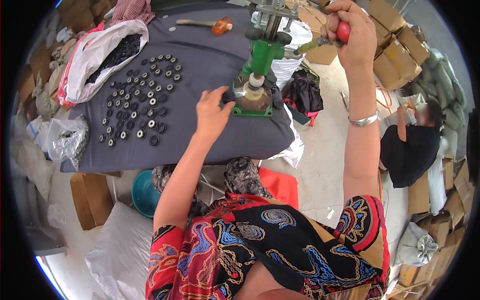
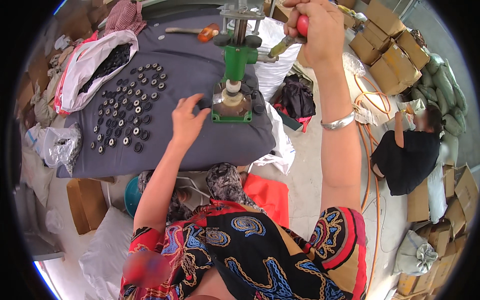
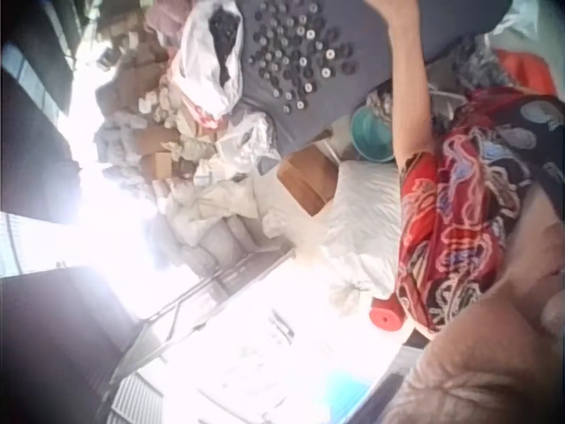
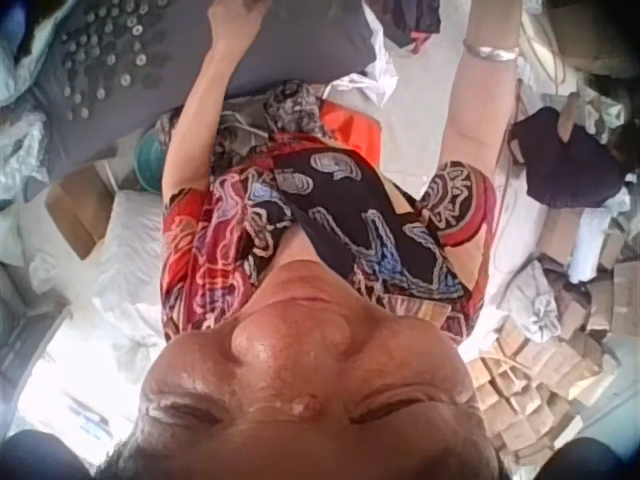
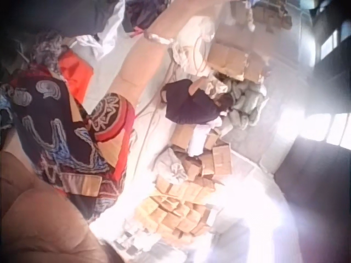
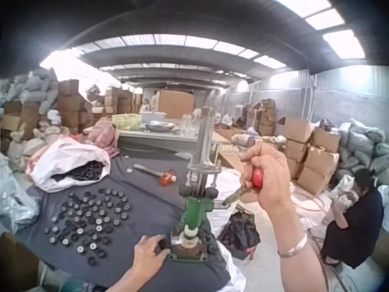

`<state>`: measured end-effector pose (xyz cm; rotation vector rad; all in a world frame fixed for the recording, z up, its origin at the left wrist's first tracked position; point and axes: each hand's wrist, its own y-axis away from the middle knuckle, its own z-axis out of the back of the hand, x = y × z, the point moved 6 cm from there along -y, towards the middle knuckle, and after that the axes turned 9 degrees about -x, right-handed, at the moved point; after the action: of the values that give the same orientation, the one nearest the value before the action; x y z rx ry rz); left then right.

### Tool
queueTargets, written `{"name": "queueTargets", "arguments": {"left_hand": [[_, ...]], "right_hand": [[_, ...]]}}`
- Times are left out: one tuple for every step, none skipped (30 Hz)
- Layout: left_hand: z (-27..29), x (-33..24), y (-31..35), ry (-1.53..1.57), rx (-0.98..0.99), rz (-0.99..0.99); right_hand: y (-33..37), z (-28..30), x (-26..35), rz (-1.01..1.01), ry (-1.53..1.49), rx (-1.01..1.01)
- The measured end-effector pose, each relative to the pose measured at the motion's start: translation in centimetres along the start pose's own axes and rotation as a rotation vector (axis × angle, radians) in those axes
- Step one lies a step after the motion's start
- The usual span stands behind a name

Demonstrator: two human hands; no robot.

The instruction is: The person uses a manual press to attach metal washers to black circular discs. They repeatedly pick up a disc, place it under the press, and pull a lever to secure the washer. The finished items are placed on the table.

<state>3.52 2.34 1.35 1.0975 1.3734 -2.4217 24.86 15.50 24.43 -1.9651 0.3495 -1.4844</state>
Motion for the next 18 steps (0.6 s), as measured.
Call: {"name": "queueTargets", "arguments": {"left_hand": [[-1.6,0.1,-0.4,0.005,0.040,0.011],[-2.9,0.2,-0.7,0.009,0.080,0.022],[-3.8,0.0,-1.0,-0.001,0.107,0.030],[-4.5,-0.1,-1.2,-0.010,0.134,0.038],[-5.3,-0.1,-1.4,-0.021,0.159,0.048],[-5.8,-0.4,-1.5,-0.012,0.152,0.013],[-6.3,-0.5,-1.6,-0.003,0.144,-0.020],[-6.8,-0.7,-1.7,0.006,0.135,-0.053],[-7.2,-0.6,-1.8,0.007,0.127,-0.037],[-7.7,-0.5,-1.8,0.009,0.119,-0.020],[-8.0,-0.3,-1.9,0.010,0.110,-0.004],[-8.3,-0.1,-1.9,0.004,0.128,0.025],[-8.5,0.2,-2.0,-0.002,0.146,0.053],[-8.7,0.4,-2.0,-0.009,0.164,0.082],[-8.9,0.4,-2.1,-0.002,0.165,0.082],[-9.0,0.3,-2.2,0.004,0.166,0.082],[-9.1,0.2,-2.2,0.010,0.167,0.082],[-9.2,0.3,-2.2,0.016,0.165,0.093]], "right_hand": [[-0.1,0.2,-0.2,0.003,-0.012,0.005],[-0.2,0.2,-0.3,0.005,-0.023,0.011],[-0.2,0.4,-0.4,0.006,-0.031,0.015],[-0.1,0.4,-0.3,0.006,-0.047,0.024],[-0.1,0.5,-0.3,-0.005,-0.054,0.003],[0.0,0.4,-0.4,-0.021,-0.059,-0.018],[0.1,0.5,-0.4,-0.037,-0.066,-0.038],[0.1,0.6,-0.4,-0.027,-0.061,-0.030],[0.1,0.6,-0.3,-0.015,-0.060,-0.022],[0.1,0.5,-0.2,-0.004,-0.059,-0.015],[0.1,0.5,-0.1,-0.004,-0.050,-0.016],[0.3,0.4,-0.1,-0.004,-0.043,-0.015],[0.5,0.4,-0.1,-0.005,-0.037,-0.015],[0.8,0.4,0.0,-0.003,-0.038,-0.013],[1.2,0.6,0.0,0.000,-0.036,-0.011],[1.6,0.7,0.1,0.003,-0.035,-0.010],[1.9,0.8,0.1,0.030,-0.026,0.023],[2.2,1.1,-0.1,0.056,-0.020,0.057]]}}
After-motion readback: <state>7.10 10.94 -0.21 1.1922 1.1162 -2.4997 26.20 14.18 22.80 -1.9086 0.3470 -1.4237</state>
